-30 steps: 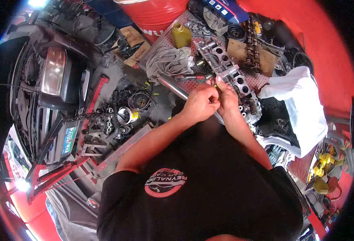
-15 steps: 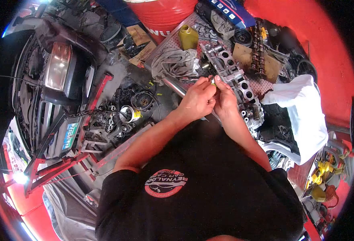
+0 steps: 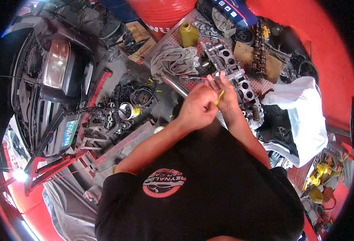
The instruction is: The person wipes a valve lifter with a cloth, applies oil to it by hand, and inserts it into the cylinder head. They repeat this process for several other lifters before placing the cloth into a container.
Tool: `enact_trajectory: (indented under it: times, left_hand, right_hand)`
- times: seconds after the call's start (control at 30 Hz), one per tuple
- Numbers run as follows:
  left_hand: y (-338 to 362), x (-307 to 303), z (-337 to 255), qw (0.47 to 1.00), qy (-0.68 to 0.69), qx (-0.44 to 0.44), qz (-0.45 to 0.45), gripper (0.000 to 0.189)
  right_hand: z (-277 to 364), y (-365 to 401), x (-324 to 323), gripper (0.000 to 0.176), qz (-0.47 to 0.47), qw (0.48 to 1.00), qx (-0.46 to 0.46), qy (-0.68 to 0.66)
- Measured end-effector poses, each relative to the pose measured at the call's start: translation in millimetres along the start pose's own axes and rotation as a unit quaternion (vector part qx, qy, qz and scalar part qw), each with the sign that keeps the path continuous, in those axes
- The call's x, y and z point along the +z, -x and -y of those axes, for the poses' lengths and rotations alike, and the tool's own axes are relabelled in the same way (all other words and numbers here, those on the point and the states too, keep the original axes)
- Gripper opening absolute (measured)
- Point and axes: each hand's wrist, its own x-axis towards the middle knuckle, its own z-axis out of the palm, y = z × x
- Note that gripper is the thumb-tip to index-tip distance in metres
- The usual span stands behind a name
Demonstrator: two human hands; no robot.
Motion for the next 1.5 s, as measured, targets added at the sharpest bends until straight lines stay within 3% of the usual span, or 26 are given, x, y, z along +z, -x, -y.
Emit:
enact_trajectory:
  times: [0.13, 0.27, 0.37, 0.47, 0.6, 0.63, 0.73, 0.77, 0.83, 0.9, 1.0, 1.03, 1.1, 1.13, 1.2, 1.27, 1.37, 1.47, 1.5]
  left_hand:
    - [21.8, -55.2, 37.4, 0.978, 0.019, -0.182, -0.095, 0.013]
    - [36.3, -136.5, 87.1, 0.896, 0.087, -0.363, -0.241, 0.009]
    - [48.6, -180.2, 129.2, 0.86, 0.068, -0.424, -0.277, 0.007]
    - [58.8, -200.6, 168.6, 0.787, 0.194, -0.457, -0.366, 0.008]
    - [72.1, -221.6, 226.0, 0.797, 0.263, -0.413, -0.355, 0.013]
    - [71.7, -225.5, 234.7, 0.801, 0.235, -0.423, -0.351, 0.016]
    - [94.4, -244.9, 286.5, 0.849, -0.019, -0.475, -0.229, 0.022]
    - [144.8, -258.1, 346.0, 0.849, -0.308, -0.418, -0.096, 0.037]
    - [117.3, -260.4, 309.7, 0.712, -0.492, -0.499, 0.05, 0.04]
    - [142.9, -265.3, 354.2, 0.626, -0.625, -0.459, -0.078, 0.033]
    - [87.3, -242.3, 350.7, 0.706, -0.527, -0.473, -0.007, 0.029]
    - [31.2, -226.7, 326.7, 0.734, -0.364, -0.572, 0.037, 0.03]
    - [10.1, -169.5, 346.6, 0.796, -0.403, -0.415, 0.178, 0.03]
    - [0.0, -138.8, 350.8, 0.84, -0.399, -0.342, 0.138, 0.03]
    - [-1.1, -100.8, 369.6, 0.871, -0.379, -0.283, 0.133, 0.029]
    - [3.4, -77.3, 404.8, 0.857, -0.353, -0.314, 0.205, 0.03]
    - [-31.0, -93.9, 387.2, 0.9, -0.31, -0.258, 0.165, 0.021]
    - [-57.8, -119.8, 350.9, 0.954, -0.122, -0.268, 0.056, 0.014]
    - [-59.1, -120.9, 339.8, 0.95, -0.045, -0.302, 0.066, 0.013]
  right_hand:
    - [1.0, -12.1, -16.8, 0.025, 0.079, 0.995, 0.052, 0.026]
    - [-0.2, -17.0, -29.4, 0.019, 0.12, 0.99, 0.072, 0.021]
    - [-1.3, -15.5, -23.9, 0.016, 0.094, 0.99, 0.095, 0.055]
    - [-6.5, -16.2, -16.8, 0.019, 0.084, 0.989, 0.102, 0.069]
    - [-12.2, -29.4, -4.8, 0.019, 0.037, 0.988, 0.1, 0.111]
    - [-12.7, -37.1, -2.9, 0.019, 0.026, 0.987, 0.1, 0.122]
    - [-15.9, -56.6, 12.8, 0.019, 0.005, 0.989, 0.095, 0.114]
    - [-15.4, -62.4, 18.2, 0.019, 0.016, 0.988, 0.095, 0.124]
    - [-17.7, -69.5, 32.0, 0.018, 0.002, 0.988, 0.102, 0.118]
    - [-18.7, -85.4, 45.7, 0.02, 0.023, 0.987, 0.099, 0.127]
    - [-26.3, -94.5, 68.3, 0.021, 0.018, 0.992, 0.08, 0.096]
    - [-28.9, -99.3, 75.7, 0.022, 0.041, 0.992, 0.085, 0.086]
    - [-31.1, -111.8, 88.0, 0.023, 0.078, 0.99, 0.094, 0.078]
    - [-34.1, -116.9, 93.5, 0.022, 0.099, 0.988, 0.103, 0.057]
    - [-41.0, -124.5, 112.2, 0.027, 0.075, 0.99, 0.109, 0.054]
    - [-43.7, -139.7, 120.6, 0.028, 0.063, 0.989, 0.119, 0.062]
    - [-47.6, -160.9, 120.1, 0.032, 0.065, 0.991, 0.105, 0.06]
    - [-53.7, -185.1, 103.3, 0.032, 0.013, 0.991, 0.096, 0.088]
    - [-56.5, -193.9, 100.2, 0.033, -0.002, 0.99, 0.095, 0.103]
